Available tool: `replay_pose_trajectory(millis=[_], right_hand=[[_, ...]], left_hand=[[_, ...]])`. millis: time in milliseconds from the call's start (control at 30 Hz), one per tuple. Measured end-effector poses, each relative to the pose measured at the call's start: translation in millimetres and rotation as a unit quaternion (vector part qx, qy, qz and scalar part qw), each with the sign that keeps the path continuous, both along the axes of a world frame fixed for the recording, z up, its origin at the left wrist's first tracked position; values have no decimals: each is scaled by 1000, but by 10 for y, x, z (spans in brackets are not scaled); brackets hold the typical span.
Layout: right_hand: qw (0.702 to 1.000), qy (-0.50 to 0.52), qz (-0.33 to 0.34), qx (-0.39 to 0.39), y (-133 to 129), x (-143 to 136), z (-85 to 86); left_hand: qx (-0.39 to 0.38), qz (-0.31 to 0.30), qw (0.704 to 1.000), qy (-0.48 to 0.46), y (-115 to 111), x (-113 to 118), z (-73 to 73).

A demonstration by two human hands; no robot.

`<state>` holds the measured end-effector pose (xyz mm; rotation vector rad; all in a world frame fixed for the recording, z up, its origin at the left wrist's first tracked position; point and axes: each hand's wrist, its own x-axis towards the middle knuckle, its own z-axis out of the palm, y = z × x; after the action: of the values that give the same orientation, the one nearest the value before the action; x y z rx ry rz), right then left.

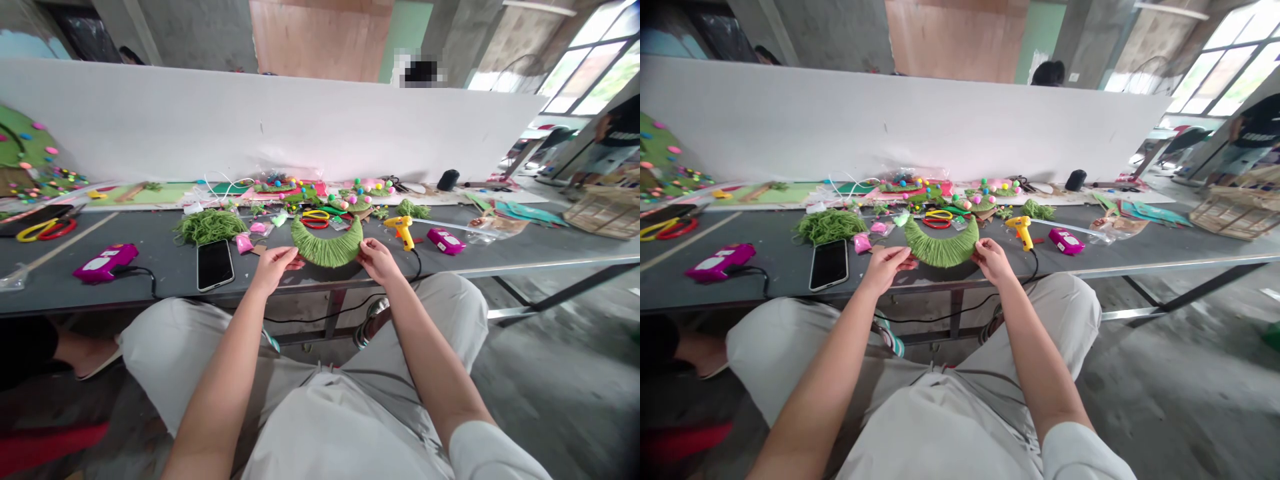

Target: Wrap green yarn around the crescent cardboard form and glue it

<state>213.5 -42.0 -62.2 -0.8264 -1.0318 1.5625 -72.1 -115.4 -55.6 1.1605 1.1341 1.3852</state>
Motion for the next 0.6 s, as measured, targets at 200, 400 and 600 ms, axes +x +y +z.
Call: replay_pose_trajectory(millis=[200, 400, 600], right_hand=[[1000, -2, 1, -8, 3, 2, 7], [1000, -2, 5, -6, -6, 7, 16], [1000, -5, 3, -4, 2, 0, 9]], left_hand=[[9, -1, 1000, -20, -16, 7, 27], [8, 13, 999, -28, -27, 23, 59], [10, 16, 999, -28, -21, 42, 62]])
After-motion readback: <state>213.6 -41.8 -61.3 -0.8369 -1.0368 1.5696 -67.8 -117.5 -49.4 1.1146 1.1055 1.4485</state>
